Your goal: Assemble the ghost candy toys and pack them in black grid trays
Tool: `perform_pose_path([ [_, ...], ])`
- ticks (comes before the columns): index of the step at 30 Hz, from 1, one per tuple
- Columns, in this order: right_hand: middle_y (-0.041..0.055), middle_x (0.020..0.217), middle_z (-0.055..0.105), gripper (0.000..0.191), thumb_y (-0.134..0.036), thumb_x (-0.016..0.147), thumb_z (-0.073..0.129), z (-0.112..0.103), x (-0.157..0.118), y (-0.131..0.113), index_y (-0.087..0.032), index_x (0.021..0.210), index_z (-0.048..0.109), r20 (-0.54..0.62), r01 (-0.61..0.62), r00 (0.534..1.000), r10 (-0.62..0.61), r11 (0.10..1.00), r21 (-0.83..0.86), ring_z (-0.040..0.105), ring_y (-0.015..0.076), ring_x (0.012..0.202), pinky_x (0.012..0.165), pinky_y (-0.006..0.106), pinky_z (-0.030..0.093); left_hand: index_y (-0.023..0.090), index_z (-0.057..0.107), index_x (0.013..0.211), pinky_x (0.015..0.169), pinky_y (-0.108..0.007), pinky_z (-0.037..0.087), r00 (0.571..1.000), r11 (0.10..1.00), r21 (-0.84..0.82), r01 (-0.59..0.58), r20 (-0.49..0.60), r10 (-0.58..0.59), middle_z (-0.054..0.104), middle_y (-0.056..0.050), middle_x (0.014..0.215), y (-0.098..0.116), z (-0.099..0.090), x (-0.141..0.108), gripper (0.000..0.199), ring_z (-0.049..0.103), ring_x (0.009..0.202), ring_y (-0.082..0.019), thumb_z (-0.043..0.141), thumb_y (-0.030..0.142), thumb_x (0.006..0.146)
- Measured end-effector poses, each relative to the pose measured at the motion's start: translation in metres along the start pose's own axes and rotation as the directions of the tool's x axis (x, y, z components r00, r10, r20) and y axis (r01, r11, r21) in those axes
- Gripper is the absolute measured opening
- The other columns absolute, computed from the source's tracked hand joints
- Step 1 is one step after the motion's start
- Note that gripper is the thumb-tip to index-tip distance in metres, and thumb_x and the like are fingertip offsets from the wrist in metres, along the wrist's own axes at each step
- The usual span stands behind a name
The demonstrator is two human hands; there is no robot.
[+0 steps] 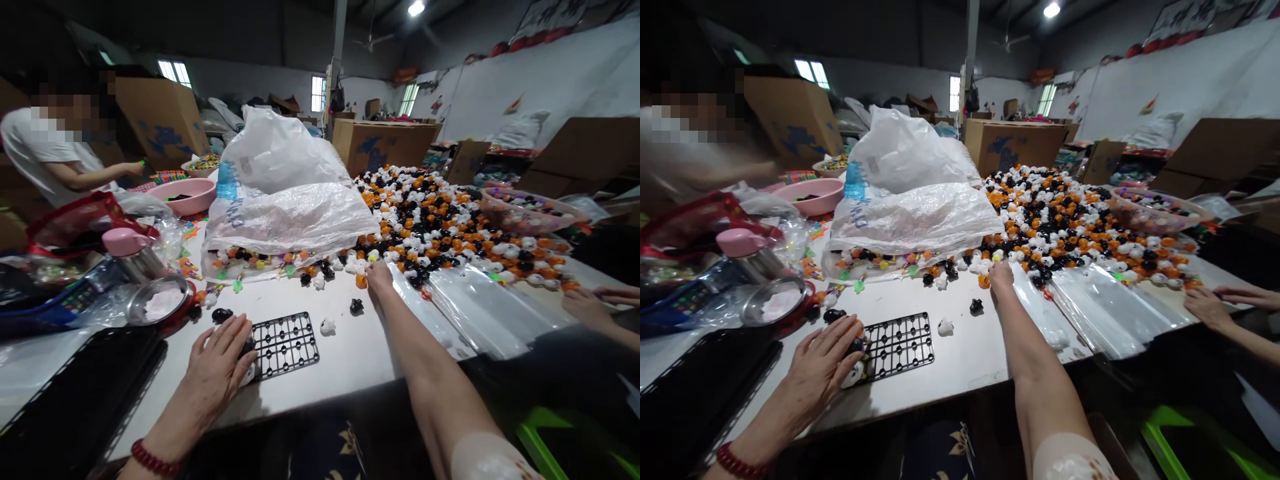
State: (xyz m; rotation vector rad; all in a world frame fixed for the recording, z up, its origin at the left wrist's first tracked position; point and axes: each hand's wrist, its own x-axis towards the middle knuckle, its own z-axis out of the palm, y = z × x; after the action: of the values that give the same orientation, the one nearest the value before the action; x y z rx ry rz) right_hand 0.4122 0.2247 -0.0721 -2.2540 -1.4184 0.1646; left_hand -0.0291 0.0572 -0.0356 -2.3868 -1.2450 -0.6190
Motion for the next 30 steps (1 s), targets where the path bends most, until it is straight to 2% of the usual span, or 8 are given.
perform_pose_path([
  [4,0.01,0.09,0.066,0.017,-0.026,0.085,0.055,0.002,-0.012,-0.004,-0.016,0.096,0.063,-0.043,-0.054,0.997,0.059,0.993,0.106,0.061,0.0221,0.086,0.076,0.031,0.043,0.02,0.055,0.13,0.101,-0.042,0.031,1.0,1.0,0.005,-0.016,0.001,0.016,0.057,-0.01,0.137,0.0,-0.004,0.002,0.039,0.053,0.125,-0.026,0.042,0.036,0.097],
  [7,0.0057,0.092,0.067,0.024,-0.032,0.082,0.058,0.0,-0.037,-0.015,-0.019,0.102,0.059,-0.077,0.019,0.997,0.003,0.958,0.287,0.061,0.0195,0.084,0.075,0.029,0.044,0.019,0.055,0.129,0.101,-0.042,0.031,1.0,1.0,0.001,-0.025,0.01,0.025,0.057,-0.01,0.137,0.001,-0.006,0.004,0.039,0.053,0.126,-0.026,0.041,0.036,0.097],
  [12,0.0023,0.089,0.067,0.045,-0.043,0.073,0.068,0.003,-0.101,-0.047,-0.019,0.11,0.059,0.066,0.049,0.985,-0.16,0.625,0.779,0.057,0.0149,0.069,0.064,0.027,0.045,0.019,0.052,0.132,0.104,-0.044,0.029,0.999,1.0,-0.013,0.002,0.038,-0.001,0.055,-0.01,0.14,0.005,-0.005,0.003,0.041,0.05,0.128,-0.026,0.04,0.038,0.098],
  [18,0.0029,0.081,0.068,0.04,-0.044,0.067,0.074,0.015,-0.159,-0.09,-0.017,0.094,0.066,0.345,-0.191,0.866,-0.362,0.397,0.898,0.05,0.0107,0.06,0.054,0.024,0.039,0.017,0.05,0.135,0.107,-0.045,0.027,0.989,0.997,-0.048,0.062,0.134,-0.055,0.051,-0.011,0.144,0.012,-0.014,0.004,0.042,0.045,0.133,-0.026,0.043,0.037,0.098],
  [22,0.0035,0.082,0.068,0.032,-0.037,0.062,0.078,0.031,-0.184,-0.119,-0.016,0.081,0.062,0.548,-0.442,0.694,-0.468,0.323,0.837,0.05,0.0084,0.058,0.054,0.022,0.041,0.017,0.048,0.136,0.11,-0.044,0.026,0.974,0.988,-0.095,0.119,0.204,-0.098,0.048,-0.011,0.146,0.014,-0.023,0.006,0.042,0.043,0.135,-0.024,0.036,0.034,0.1],
  [25,0.0015,0.079,0.067,0.033,-0.038,0.063,0.079,0.048,-0.196,-0.141,-0.017,0.079,0.059,0.577,-0.495,0.609,-0.544,0.308,0.812,0.051,0.0076,0.056,0.054,0.022,0.043,0.016,0.044,0.14,0.111,-0.044,0.024,0.963,0.981,-0.135,0.137,0.249,-0.1,0.045,-0.012,0.148,0.013,-0.026,0.007,0.044,0.041,0.137,-0.022,0.031,0.033,0.101],
  [27,-0.0011,0.072,0.064,0.032,-0.04,0.066,0.078,0.061,-0.2,-0.154,-0.018,0.079,0.058,0.556,-0.46,0.587,-0.588,0.321,0.827,0.051,0.0078,0.055,0.054,0.021,0.044,0.015,0.044,0.14,0.112,-0.044,0.024,0.96,0.979,-0.147,0.138,0.264,-0.096,0.045,-0.013,0.148,0.012,-0.027,0.008,0.046,0.041,0.137,-0.022,0.028,0.033,0.102],
  [30,-0.0033,0.067,0.061,0.024,-0.034,0.07,0.073,0.08,-0.2,-0.171,-0.018,0.081,0.059,0.522,-0.366,0.613,-0.593,0.372,0.853,0.054,0.0096,0.057,0.058,0.022,0.046,0.013,0.043,0.141,0.112,-0.046,0.023,0.958,0.979,-0.153,0.134,0.272,-0.088,0.045,-0.015,0.147,0.011,-0.027,0.008,0.048,0.042,0.136,-0.022,0.025,0.034,0.102],
])
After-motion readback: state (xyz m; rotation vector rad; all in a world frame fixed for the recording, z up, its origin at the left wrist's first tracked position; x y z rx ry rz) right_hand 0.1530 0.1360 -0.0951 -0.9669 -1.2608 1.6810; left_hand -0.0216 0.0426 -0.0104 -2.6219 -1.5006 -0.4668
